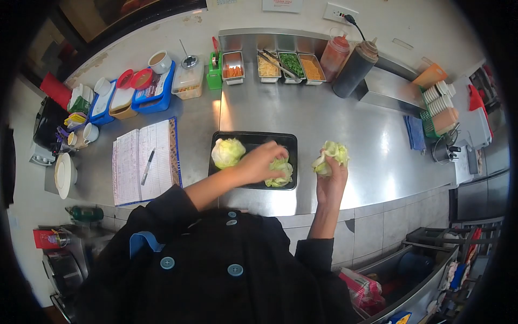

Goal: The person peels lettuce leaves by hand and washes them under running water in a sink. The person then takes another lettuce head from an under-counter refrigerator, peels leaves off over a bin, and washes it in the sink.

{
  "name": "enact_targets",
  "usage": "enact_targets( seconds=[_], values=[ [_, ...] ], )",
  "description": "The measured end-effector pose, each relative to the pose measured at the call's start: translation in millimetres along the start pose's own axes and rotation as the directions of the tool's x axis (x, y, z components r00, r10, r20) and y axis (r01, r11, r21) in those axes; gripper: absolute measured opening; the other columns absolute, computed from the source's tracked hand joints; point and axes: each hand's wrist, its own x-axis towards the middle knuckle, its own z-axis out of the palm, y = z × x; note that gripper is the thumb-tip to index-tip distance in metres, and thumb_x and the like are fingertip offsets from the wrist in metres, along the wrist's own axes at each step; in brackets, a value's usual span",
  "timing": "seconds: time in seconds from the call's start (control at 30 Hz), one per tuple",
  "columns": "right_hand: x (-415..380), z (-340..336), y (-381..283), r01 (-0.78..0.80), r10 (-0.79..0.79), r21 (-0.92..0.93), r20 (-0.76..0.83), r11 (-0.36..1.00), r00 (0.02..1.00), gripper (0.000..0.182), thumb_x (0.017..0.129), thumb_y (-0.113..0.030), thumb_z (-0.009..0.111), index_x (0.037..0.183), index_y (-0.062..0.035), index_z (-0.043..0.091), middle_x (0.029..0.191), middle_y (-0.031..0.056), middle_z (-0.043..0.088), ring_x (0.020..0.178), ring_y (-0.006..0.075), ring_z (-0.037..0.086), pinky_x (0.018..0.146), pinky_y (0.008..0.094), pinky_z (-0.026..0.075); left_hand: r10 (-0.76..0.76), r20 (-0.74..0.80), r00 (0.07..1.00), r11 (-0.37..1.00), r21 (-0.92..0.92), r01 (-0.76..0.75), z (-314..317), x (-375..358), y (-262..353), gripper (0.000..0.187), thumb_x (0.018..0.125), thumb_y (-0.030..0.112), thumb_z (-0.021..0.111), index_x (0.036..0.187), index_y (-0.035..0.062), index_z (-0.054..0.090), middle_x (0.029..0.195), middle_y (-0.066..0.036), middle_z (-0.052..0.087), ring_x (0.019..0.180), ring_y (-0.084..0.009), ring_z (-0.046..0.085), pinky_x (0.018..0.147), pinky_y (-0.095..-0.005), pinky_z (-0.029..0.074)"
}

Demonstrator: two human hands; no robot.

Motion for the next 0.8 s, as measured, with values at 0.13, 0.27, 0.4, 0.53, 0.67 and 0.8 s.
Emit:
enact_targets(
  seconds=[0.13, 0.27, 0.4, 0.53, 0.67, 0.8],
  values=[
    [3.5, -18.8, 2.3, -0.050, 0.042, 0.101, 0.077, 0.994, 0.996, 0.038, 0.083, -0.011, 0.057, 0.119, -0.0021, 0.046, 0.101, 0.0112, 0.058, 0.083, 0.0173, 0.056, 0.070, 0.0326, 0.047, 0.130, 0.007, 0.991, 0.951, 0.281, -0.127, 13.7, -3.2, -9.6, 0.013, 0.077, 0.017, 0.069, 0.085, 0.0060, 0.066, 0.092, -0.007, 0.057, 0.084, -0.0215, 0.059, 0.075, -0.0319, 0.048],
    [-3.7, -23.6, 4.4, -0.117, 0.087, 0.200, 0.153, 0.973, 0.984, 0.034, 0.086, -0.022, 0.055, 0.115, -0.0040, 0.049, 0.098, 0.0101, 0.058, 0.085, 0.0193, 0.056, 0.074, 0.0387, 0.047, -0.289, 0.241, 0.927, 0.877, -0.321, 0.357, -24.5, 19.8, 1.5, 0.023, 0.087, 0.026, 0.063, 0.091, 0.0035, 0.066, 0.084, -0.003, 0.066, 0.072, -0.0091, 0.060, 0.069, -0.0234, 0.047],
    [-14.0, 0.8, 14.0, -0.119, 0.104, 0.106, 0.138, 0.987, 0.985, 0.053, 0.081, -0.028, 0.067, 0.122, -0.0029, 0.043, 0.110, 0.0103, 0.054, 0.093, 0.0222, 0.057, 0.081, 0.0401, 0.050, -0.277, 0.294, 0.915, 0.678, -0.615, 0.403, -47.4, 26.2, 24.4, 0.022, 0.087, 0.022, 0.064, 0.092, 0.0006, 0.067, 0.082, -0.004, 0.064, 0.071, -0.0097, 0.060, 0.066, -0.0237, 0.050],
    [-17.1, 20.7, 25.6, -0.178, 0.133, 0.114, 0.325, 0.977, 0.936, 0.057, 0.078, -0.017, 0.071, 0.123, -0.0017, 0.040, 0.112, 0.0107, 0.053, 0.094, 0.0214, 0.058, 0.080, 0.0368, 0.051, -0.036, 0.136, 0.990, 0.845, -0.525, 0.103, -41.9, 26.4, 45.4, 0.024, 0.082, 0.016, 0.070, 0.099, 0.0003, 0.063, 0.083, -0.003, 0.057, 0.071, -0.0086, 0.058, 0.065, -0.0238, 0.048],
    [-11.9, 14.5, 24.1, -0.070, 0.056, 0.087, 0.157, 0.994, 0.986, 0.055, 0.080, 0.000, 0.063, 0.127, -0.0007, 0.035, 0.104, 0.0117, 0.055, 0.088, 0.0209, 0.059, 0.072, 0.0366, 0.056, -0.196, -0.110, 0.974, 0.847, -0.521, 0.111, -33.1, 24.4, 23.8, 0.026, 0.081, 0.016, 0.070, 0.103, 0.0045, 0.061, 0.088, -0.005, 0.055, 0.073, -0.0113, 0.055, 0.069, -0.0239, 0.046],
    [-5.5, -1.8, 6.1, -0.072, 0.050, 0.225, 0.103, 0.972, 0.993, 0.042, 0.085, -0.003, 0.055, 0.123, -0.0026, 0.037, 0.102, 0.0149, 0.054, 0.088, 0.0252, 0.059, 0.066, 0.0386, 0.057, -0.045, 0.266, 0.963, 0.998, -0.024, 0.053, -27.0, -5.3, 6.6, 0.027, 0.075, 0.006, 0.068, 0.101, 0.0114, 0.064, 0.096, -0.011, 0.050, 0.086, -0.0242, 0.056, 0.073, -0.0307, 0.048]
  ],
)
